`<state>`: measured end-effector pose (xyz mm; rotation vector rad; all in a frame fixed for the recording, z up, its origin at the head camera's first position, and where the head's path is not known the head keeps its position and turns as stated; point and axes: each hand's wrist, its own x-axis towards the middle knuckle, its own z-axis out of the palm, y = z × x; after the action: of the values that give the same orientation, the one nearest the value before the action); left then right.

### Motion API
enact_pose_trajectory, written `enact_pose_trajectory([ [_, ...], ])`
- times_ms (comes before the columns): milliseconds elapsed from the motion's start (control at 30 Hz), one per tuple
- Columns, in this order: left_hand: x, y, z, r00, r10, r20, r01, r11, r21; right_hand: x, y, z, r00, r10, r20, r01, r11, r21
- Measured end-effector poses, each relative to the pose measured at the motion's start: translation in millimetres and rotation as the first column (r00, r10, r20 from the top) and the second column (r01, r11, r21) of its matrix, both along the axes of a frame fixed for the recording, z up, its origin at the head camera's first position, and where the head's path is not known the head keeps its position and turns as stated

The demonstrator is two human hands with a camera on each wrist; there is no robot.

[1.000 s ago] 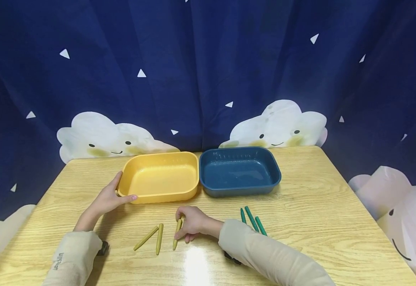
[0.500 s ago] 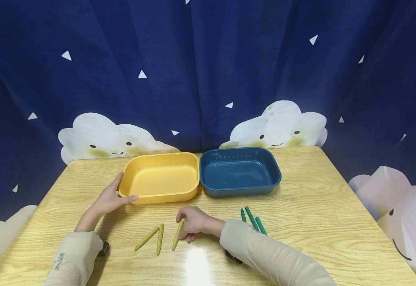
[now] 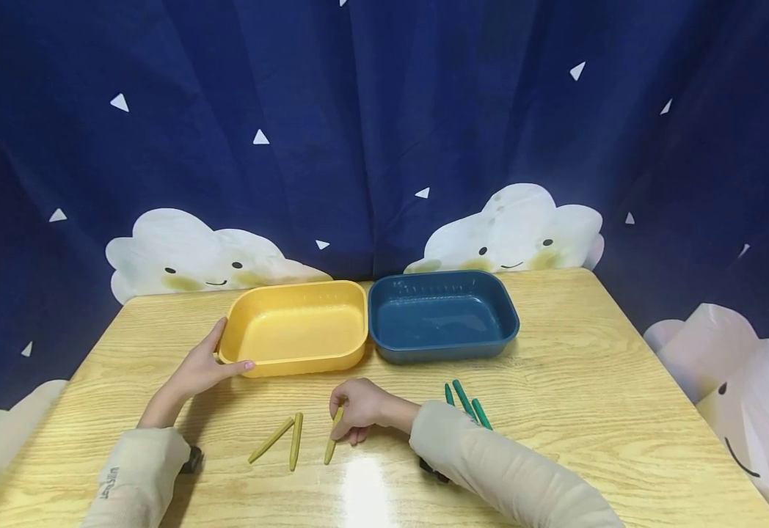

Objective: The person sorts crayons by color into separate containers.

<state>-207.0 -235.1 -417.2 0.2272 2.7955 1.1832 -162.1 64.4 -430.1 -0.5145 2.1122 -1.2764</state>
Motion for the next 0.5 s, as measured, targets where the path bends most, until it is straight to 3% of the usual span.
enact_pose_trajectory([
  [500,1.0,0.2,-0.2,1.000,-0.002,0.006,0.002,1.000,0.012,5.1,7.6,-2.2,0.994,-0.037,-0.103,0.027,0.995,-0.092],
])
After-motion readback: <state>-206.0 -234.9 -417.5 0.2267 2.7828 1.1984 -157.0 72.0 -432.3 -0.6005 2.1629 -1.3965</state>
